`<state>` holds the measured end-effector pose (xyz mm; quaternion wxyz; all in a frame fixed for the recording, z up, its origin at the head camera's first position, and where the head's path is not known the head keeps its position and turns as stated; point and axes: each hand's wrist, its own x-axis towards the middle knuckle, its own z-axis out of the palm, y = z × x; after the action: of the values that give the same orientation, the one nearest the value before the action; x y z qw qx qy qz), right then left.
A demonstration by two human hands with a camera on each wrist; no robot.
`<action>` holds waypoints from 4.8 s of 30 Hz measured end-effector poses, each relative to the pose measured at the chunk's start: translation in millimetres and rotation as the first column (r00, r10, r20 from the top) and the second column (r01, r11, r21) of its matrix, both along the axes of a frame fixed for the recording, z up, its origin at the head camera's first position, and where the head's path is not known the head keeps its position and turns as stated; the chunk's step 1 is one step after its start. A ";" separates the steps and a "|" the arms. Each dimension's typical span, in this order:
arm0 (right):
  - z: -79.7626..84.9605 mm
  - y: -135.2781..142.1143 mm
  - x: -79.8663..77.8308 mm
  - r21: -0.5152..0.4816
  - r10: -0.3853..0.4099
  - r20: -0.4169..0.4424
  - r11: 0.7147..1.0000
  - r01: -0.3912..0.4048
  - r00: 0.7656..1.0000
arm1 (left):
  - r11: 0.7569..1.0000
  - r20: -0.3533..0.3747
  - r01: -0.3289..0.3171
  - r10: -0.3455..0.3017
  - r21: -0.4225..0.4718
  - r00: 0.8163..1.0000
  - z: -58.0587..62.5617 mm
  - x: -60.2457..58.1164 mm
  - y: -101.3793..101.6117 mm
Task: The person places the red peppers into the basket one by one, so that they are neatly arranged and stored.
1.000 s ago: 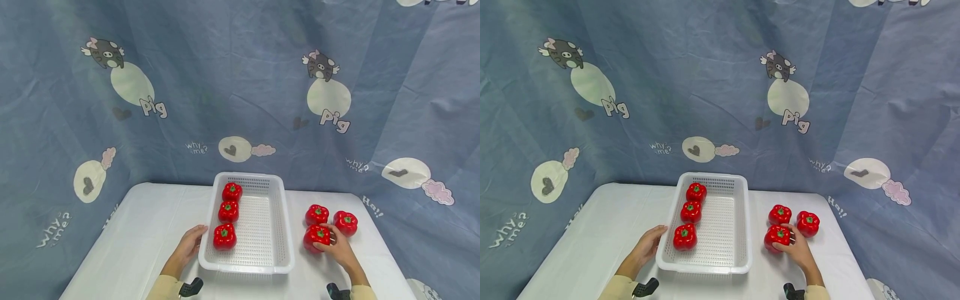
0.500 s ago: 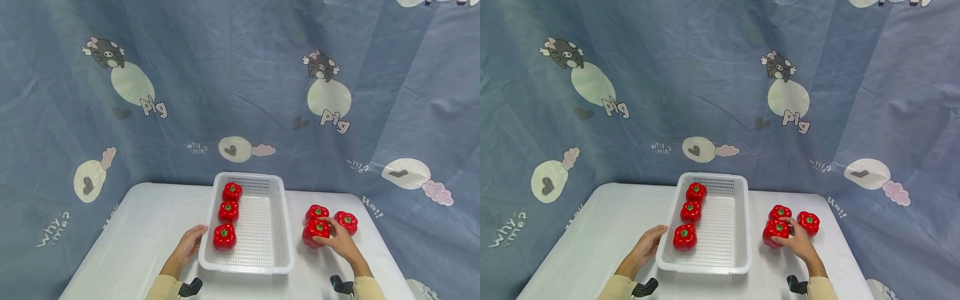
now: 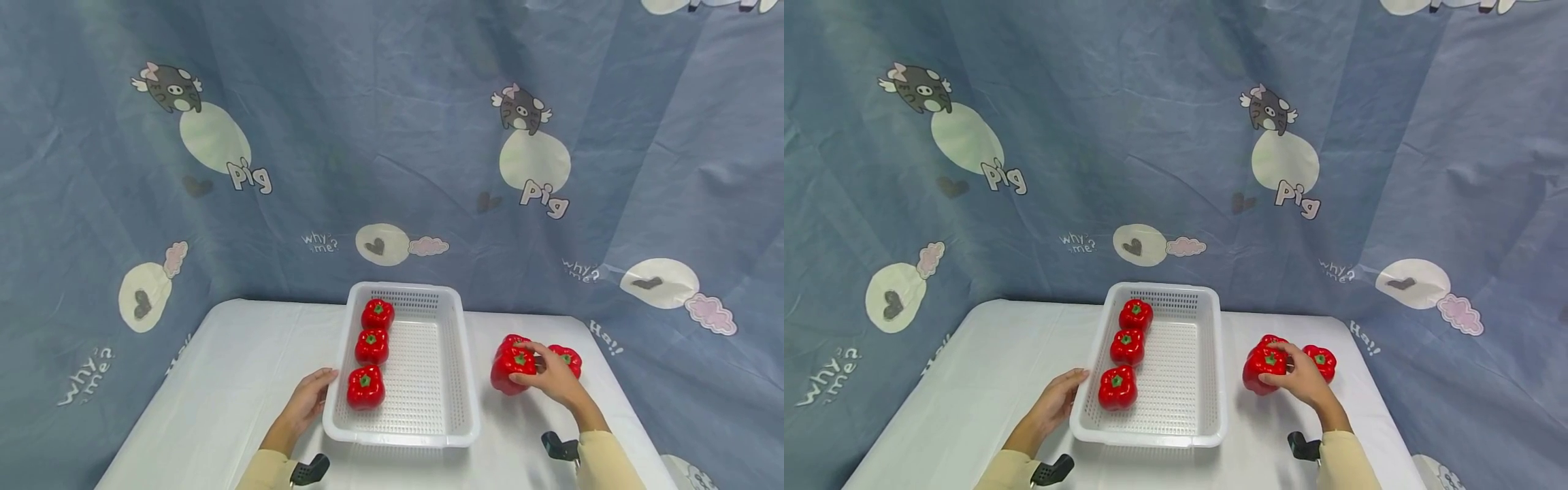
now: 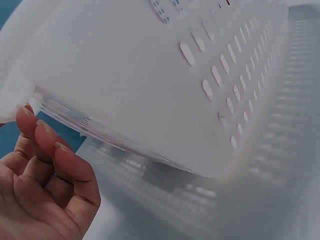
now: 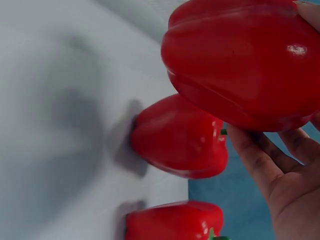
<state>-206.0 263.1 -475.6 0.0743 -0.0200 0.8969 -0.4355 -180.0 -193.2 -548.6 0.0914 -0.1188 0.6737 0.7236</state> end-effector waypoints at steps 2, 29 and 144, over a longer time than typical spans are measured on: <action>1.3 0.3 -2.7 -0.004 0.012 -0.003 1.000 -0.012 1.000 | 1.000 0.001 -0.004 0.004 0.004 1.000 -0.2 0.3 -0.2; 20.6 -13.8 -32.3 -0.030 0.040 -0.028 0.999 -0.040 0.999 | 1.000 0.016 -0.009 0.009 0.003 1.000 -3.5 -0.8 -0.4; -32.8 -186.1 -148.8 0.006 0.048 0.003 0.999 -0.048 0.999 | 0.997 -0.017 0.071 -0.071 0.028 0.997 -1.7 -1.1 -9.5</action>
<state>-354.8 77.0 -508.4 0.0861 -0.0407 0.8973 -0.4310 -181.1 -202.7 -550.3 0.1134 -0.0877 0.6677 0.7305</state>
